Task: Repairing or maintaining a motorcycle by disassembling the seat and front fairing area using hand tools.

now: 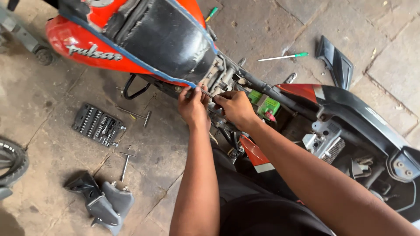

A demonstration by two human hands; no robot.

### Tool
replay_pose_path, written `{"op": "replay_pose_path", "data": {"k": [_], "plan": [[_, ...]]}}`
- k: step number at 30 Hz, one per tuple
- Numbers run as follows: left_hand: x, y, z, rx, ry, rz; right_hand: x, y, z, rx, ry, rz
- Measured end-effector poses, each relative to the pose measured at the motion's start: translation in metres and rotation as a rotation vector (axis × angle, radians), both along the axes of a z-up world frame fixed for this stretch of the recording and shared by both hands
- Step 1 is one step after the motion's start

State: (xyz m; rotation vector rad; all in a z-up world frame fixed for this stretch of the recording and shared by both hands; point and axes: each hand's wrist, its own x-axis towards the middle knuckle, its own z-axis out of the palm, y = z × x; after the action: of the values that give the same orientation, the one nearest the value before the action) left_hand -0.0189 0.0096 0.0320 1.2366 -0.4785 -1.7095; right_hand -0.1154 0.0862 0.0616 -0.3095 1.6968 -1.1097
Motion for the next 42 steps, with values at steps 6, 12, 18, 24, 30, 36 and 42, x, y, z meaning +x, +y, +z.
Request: {"op": "replay_pose_path", "data": {"k": [6, 12, 18, 24, 30, 36, 42], "plan": [[-0.010, 0.002, -0.011, -0.026, -0.049, -0.013, 0.003, 0.004, 0.009, 0.014, 0.028, -0.082], [-0.010, -0.005, -0.028, -0.032, -0.025, 0.048, -0.007, -0.002, 0.001, 0.055, -0.166, -0.131], [-0.012, -0.005, -0.001, 0.007, -0.142, 0.034, -0.017, -0.003, -0.026, 0.076, -0.687, -0.188], [-0.002, -0.009, 0.009, 0.072, -0.255, -0.171, 0.005, -0.003, -0.016, 0.012, -0.165, 0.030], [0.008, -0.022, -0.017, 0.163, -0.086, -0.270, 0.017, 0.014, 0.017, -0.208, 0.968, 0.095], [0.010, -0.019, -0.015, 0.177, 0.114, -0.295, 0.009, 0.030, 0.024, -0.166, 0.031, -0.039], [0.009, -0.018, 0.006, 0.253, 0.098, -0.358, 0.010, 0.037, 0.025, -0.249, 1.126, 0.368]]}}
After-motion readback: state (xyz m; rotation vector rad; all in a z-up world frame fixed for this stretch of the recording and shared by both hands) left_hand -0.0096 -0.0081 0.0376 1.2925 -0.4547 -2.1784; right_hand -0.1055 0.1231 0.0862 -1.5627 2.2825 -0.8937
